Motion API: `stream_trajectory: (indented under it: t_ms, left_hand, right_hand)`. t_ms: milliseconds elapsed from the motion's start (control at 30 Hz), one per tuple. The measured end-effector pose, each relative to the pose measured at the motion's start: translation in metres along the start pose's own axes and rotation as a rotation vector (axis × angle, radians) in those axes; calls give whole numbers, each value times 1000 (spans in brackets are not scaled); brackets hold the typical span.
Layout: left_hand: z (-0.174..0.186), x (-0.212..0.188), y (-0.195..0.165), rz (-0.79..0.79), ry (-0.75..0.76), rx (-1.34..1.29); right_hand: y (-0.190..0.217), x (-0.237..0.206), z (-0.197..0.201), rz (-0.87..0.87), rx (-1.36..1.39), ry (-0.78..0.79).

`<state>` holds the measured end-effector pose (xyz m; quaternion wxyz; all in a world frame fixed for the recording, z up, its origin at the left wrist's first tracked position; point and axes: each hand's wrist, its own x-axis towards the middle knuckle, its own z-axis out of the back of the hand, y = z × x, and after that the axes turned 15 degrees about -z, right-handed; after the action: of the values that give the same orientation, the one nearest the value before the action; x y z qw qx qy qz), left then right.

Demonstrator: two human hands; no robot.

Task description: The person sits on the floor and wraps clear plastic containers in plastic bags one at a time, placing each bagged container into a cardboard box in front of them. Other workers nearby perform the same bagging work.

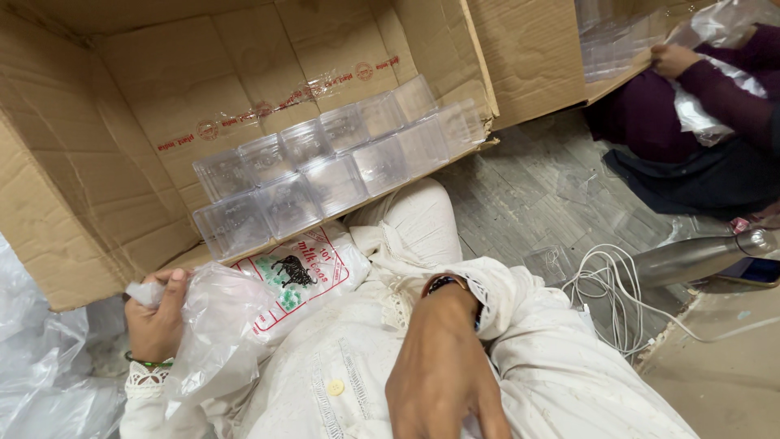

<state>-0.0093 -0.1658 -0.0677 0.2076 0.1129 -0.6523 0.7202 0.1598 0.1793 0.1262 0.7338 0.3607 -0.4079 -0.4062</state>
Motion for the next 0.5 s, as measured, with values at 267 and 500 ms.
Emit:
stream_trajectory:
  t_ms: [267,500]
  left_hand:
    - [3,-3,9,-15,7,62]
    - [2,-2,11,-2,-14,22]
  right_hand:
    - [22,-12,-2,-100,-324,-240]
    - [-33,0,-40,-403,-107,-379]
